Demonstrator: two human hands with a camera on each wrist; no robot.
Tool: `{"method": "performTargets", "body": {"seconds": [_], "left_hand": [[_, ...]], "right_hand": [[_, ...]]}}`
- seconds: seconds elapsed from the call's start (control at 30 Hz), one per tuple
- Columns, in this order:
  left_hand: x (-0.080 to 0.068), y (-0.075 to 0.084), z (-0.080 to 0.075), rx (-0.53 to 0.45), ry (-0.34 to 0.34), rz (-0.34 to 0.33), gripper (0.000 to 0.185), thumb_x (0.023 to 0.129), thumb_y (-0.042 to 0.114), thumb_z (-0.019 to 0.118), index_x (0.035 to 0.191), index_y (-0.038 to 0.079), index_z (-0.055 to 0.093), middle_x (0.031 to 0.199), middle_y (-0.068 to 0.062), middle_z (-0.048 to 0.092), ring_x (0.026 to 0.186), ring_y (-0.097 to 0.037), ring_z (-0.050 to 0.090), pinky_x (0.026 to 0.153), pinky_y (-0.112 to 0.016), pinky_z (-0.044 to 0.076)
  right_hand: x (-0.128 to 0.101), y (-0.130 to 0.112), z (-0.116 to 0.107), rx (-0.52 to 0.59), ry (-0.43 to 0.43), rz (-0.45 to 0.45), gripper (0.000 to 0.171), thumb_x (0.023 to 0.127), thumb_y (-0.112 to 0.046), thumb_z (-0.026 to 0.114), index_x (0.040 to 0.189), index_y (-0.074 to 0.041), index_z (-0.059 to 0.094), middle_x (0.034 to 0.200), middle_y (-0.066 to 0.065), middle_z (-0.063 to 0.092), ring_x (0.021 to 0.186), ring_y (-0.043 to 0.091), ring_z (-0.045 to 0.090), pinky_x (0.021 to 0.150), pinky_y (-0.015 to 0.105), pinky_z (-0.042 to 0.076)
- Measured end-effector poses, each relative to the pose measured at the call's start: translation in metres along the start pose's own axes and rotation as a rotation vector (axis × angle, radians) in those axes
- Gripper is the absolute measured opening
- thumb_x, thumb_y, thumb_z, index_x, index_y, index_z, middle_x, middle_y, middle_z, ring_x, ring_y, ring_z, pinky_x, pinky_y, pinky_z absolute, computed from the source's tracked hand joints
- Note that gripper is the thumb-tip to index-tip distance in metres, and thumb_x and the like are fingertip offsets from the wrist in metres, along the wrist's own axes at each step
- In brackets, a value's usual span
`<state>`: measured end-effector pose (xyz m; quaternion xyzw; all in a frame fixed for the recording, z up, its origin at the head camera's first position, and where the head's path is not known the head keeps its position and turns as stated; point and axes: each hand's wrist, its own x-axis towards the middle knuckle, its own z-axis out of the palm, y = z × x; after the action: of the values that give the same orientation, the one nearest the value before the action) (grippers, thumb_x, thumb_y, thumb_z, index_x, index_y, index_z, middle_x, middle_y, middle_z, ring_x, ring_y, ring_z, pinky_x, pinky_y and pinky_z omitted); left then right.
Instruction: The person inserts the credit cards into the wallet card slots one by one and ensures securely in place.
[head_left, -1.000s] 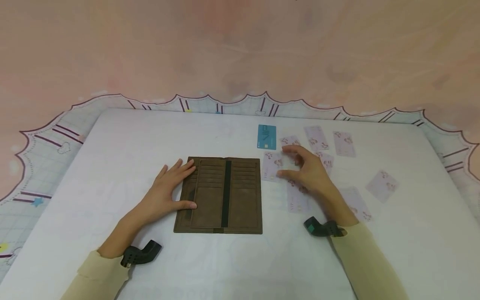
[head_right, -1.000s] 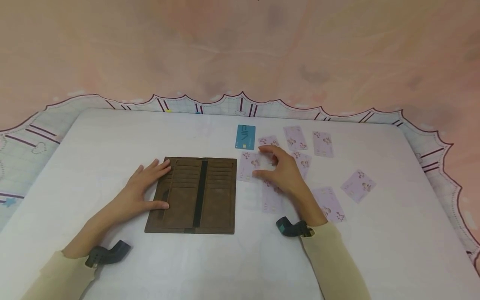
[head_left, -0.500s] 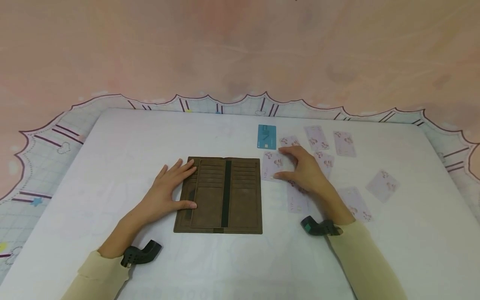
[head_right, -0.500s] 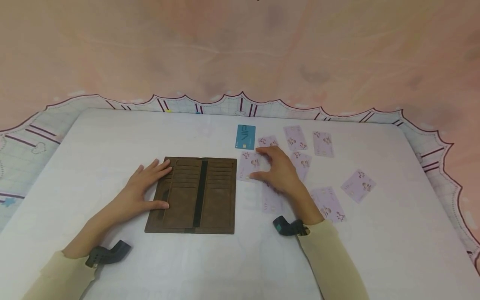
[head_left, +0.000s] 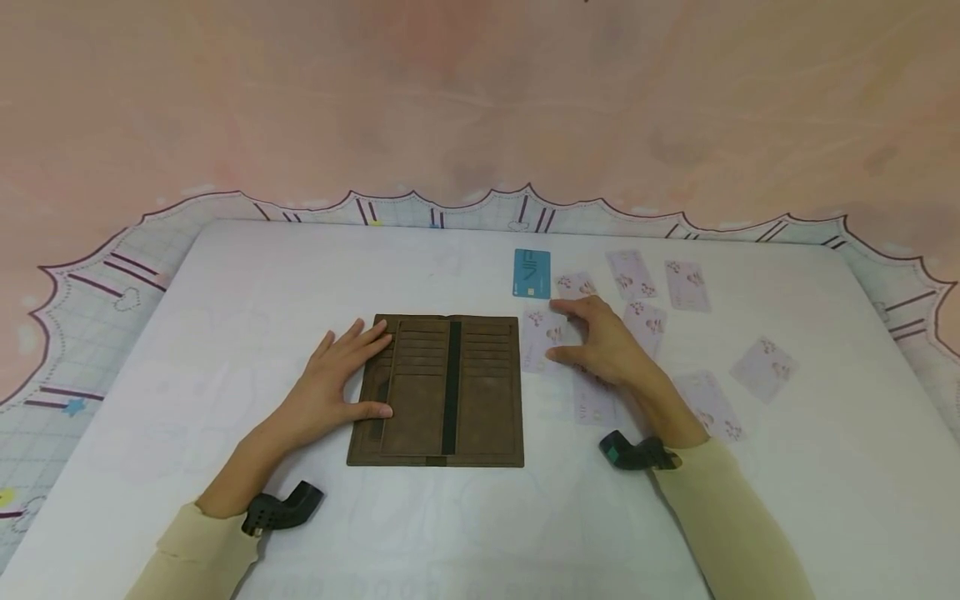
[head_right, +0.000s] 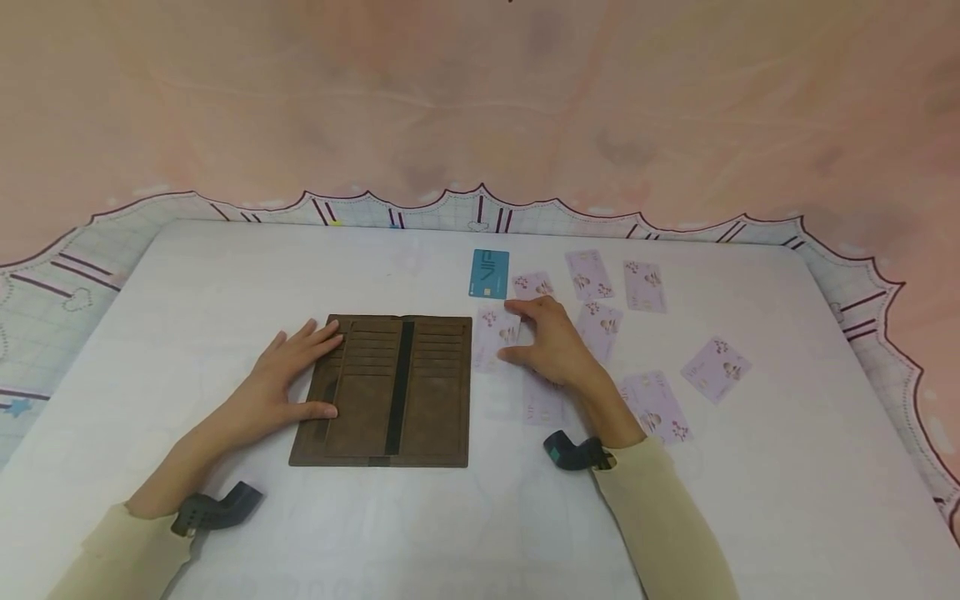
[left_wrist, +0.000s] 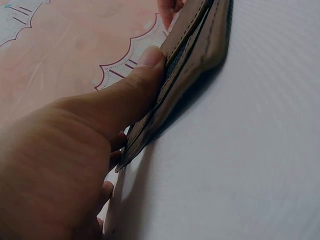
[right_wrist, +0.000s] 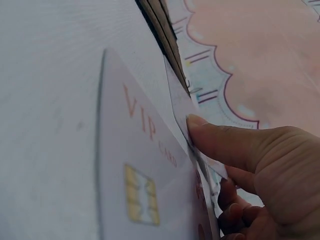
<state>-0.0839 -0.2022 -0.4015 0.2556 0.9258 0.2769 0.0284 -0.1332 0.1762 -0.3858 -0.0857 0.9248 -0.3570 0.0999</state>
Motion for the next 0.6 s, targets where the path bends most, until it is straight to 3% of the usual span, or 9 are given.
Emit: {"method": "performTargets", "body": {"seconds": [0.27, 0.37, 0.47, 0.6], "left_hand": [[0.0017, -0.0007, -0.0011, 0.003, 0.009, 0.017, 0.093, 0.072, 0.04, 0.082, 0.145, 0.003, 0.039, 0.155, -0.013, 0.026, 0.144, -0.033, 0.01, 0.113, -0.053, 0.0], [0.0007, 0.0001, -0.0007, -0.001, 0.001, 0.009, 0.093, 0.072, 0.04, 0.082, 0.145, 0.003, 0.039, 0.155, -0.013, 0.026, 0.144, -0.033, 0.01, 0.113, -0.053, -0.001], [-0.0009, 0.0013, -0.0001, -0.004, 0.002, 0.005, 0.096, 0.071, 0.039, 0.083, 0.146, 0.001, 0.036, 0.155, -0.014, 0.026, 0.144, -0.034, 0.011, 0.113, -0.053, 0.0], [-0.0019, 0.0023, 0.0005, 0.0, 0.019, 0.012, 0.1, 0.07, 0.037, 0.084, 0.147, -0.001, 0.033, 0.154, -0.018, 0.025, 0.143, -0.035, 0.012, 0.113, -0.053, 0.001]], "right_hand": [[-0.0025, 0.0011, -0.0009, 0.042, 0.038, 0.004, 0.059, 0.081, -0.02, 0.078, 0.134, -0.013, 0.054, 0.126, 0.009, 0.05, 0.107, 0.026, 0.047, 0.098, 0.042, 0.042], [-0.0039, 0.0038, 0.0004, 0.07, 0.072, -0.031, 0.058, 0.081, -0.019, 0.078, 0.134, -0.014, 0.055, 0.106, 0.009, 0.055, 0.093, 0.024, 0.05, 0.081, 0.038, 0.046], [-0.0049, 0.0052, 0.0022, 0.098, 0.111, -0.073, 0.055, 0.083, -0.018, 0.076, 0.135, -0.017, 0.056, 0.086, 0.007, 0.054, 0.077, 0.022, 0.05, 0.063, 0.034, 0.043], [-0.0053, 0.0056, 0.0027, 0.153, 0.149, -0.085, 0.052, 0.089, -0.017, 0.07, 0.138, -0.022, 0.053, 0.081, 0.005, 0.056, 0.067, 0.019, 0.053, 0.056, 0.028, 0.044]]}}
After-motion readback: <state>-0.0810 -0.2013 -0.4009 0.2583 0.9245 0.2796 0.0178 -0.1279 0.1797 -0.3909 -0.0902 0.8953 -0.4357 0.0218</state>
